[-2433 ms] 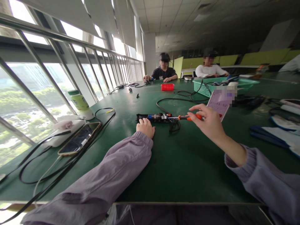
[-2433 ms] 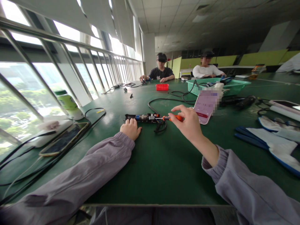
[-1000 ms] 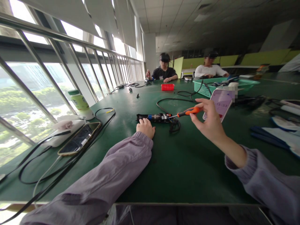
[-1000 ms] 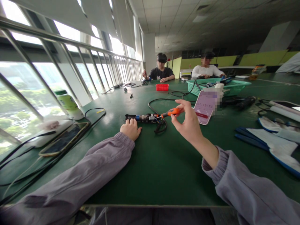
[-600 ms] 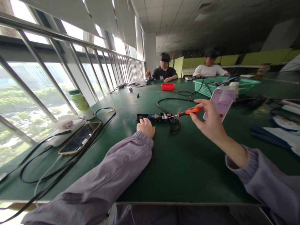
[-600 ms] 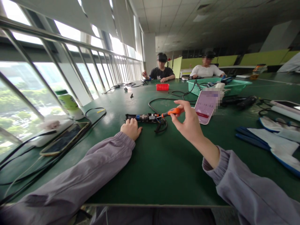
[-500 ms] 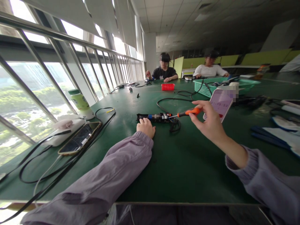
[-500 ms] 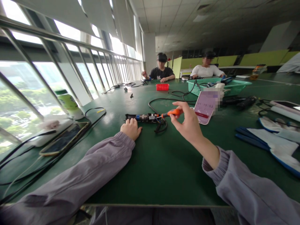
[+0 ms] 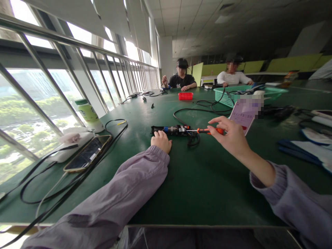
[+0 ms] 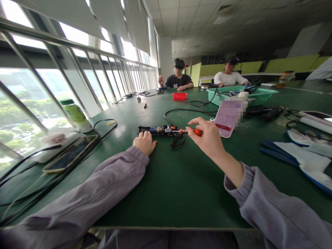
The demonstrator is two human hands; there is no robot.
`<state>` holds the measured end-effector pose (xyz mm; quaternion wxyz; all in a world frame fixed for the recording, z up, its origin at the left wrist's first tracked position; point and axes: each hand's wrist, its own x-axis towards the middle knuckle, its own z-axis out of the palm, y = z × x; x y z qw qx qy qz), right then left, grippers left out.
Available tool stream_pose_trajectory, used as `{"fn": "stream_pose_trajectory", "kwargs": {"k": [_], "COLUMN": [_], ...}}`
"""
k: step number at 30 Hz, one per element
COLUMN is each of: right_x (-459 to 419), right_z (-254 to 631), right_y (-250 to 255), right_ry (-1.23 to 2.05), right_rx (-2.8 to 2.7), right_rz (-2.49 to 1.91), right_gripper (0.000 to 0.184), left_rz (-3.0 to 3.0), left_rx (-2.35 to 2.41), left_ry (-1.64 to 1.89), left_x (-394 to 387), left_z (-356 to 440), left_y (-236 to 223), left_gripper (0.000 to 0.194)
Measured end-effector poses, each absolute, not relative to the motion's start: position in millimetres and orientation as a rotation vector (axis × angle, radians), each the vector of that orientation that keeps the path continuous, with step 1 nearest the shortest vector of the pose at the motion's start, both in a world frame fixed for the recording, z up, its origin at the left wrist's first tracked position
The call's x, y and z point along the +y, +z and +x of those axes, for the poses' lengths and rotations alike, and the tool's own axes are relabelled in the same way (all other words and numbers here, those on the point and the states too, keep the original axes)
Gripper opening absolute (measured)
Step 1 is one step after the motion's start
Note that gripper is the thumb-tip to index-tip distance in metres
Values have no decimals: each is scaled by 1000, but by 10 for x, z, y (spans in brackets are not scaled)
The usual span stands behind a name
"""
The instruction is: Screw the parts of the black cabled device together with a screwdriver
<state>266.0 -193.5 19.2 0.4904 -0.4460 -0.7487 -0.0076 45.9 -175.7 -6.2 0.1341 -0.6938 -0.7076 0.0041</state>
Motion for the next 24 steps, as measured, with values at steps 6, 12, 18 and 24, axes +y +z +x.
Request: {"fn": "stream_pose_trajectory", "kwargs": {"k": [6, 12, 18, 24], "right_x": [-1920, -1909, -1913, -1938], "right_z": [2661, 2681, 2670, 2660], "right_y": [182, 156, 166, 176], "right_ry": [-129, 5, -54, 16], "right_rx": [-1715, -1796, -1733, -1792], "right_rz": [-961, -1085, -968, -1050], "right_gripper": [33, 16, 33, 17], "left_rz": [-2011, -2012, -2016, -2013], "left_rx": [-2052, -2056, -2036, -2043], "left_ry": [19, 18, 6, 24], "left_x": [-1742, -1744, -1752, -1752], "left_z": [464, 458, 456, 460], "left_y": [-69, -77, -77, -69], "left_gripper": [55, 56, 57, 58]}}
